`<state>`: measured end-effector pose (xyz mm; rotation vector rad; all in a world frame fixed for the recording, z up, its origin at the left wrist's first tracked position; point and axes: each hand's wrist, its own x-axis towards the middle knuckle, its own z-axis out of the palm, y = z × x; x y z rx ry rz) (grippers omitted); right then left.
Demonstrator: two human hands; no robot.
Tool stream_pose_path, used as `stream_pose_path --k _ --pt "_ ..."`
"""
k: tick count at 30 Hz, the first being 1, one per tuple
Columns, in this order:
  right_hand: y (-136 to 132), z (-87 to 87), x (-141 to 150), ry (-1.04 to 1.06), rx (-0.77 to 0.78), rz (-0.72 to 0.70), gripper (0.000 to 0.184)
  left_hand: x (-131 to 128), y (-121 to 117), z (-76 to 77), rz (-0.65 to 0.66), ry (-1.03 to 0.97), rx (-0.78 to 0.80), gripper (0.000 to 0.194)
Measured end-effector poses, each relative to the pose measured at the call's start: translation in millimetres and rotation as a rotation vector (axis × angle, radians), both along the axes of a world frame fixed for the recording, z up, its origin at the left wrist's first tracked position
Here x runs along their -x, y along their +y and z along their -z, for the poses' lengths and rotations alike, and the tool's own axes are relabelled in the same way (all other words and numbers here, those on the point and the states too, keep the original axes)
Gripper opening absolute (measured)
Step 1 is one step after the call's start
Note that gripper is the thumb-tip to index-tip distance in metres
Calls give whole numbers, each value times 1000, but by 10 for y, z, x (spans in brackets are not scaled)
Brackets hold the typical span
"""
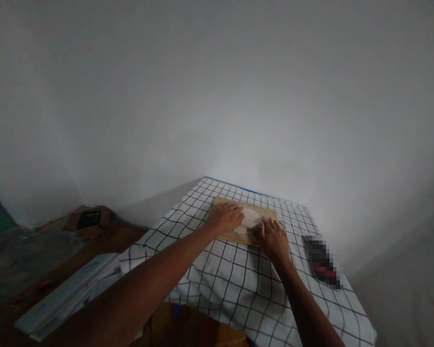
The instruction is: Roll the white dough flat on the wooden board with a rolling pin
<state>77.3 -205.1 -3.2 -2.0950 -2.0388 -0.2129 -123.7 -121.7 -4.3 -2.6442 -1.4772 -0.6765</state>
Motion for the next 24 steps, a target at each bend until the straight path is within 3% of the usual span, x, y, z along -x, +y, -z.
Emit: stream_pose_path --k 6,11,19,24 --pt "-135 -21 138 3 -24 72 55 -50 -205 54 -82 -23 -43 45" --pt "-59 -47 213 29 -25 117 56 -166 -246 80 -113 -36 -69 44" --pt "376 -148 458 100 3 64 53 -264 -28 -63 -114 -9 -51 33" --pt "621 -270 451 130 1 34 52 -295 232 -124 -66 66 -21 40"
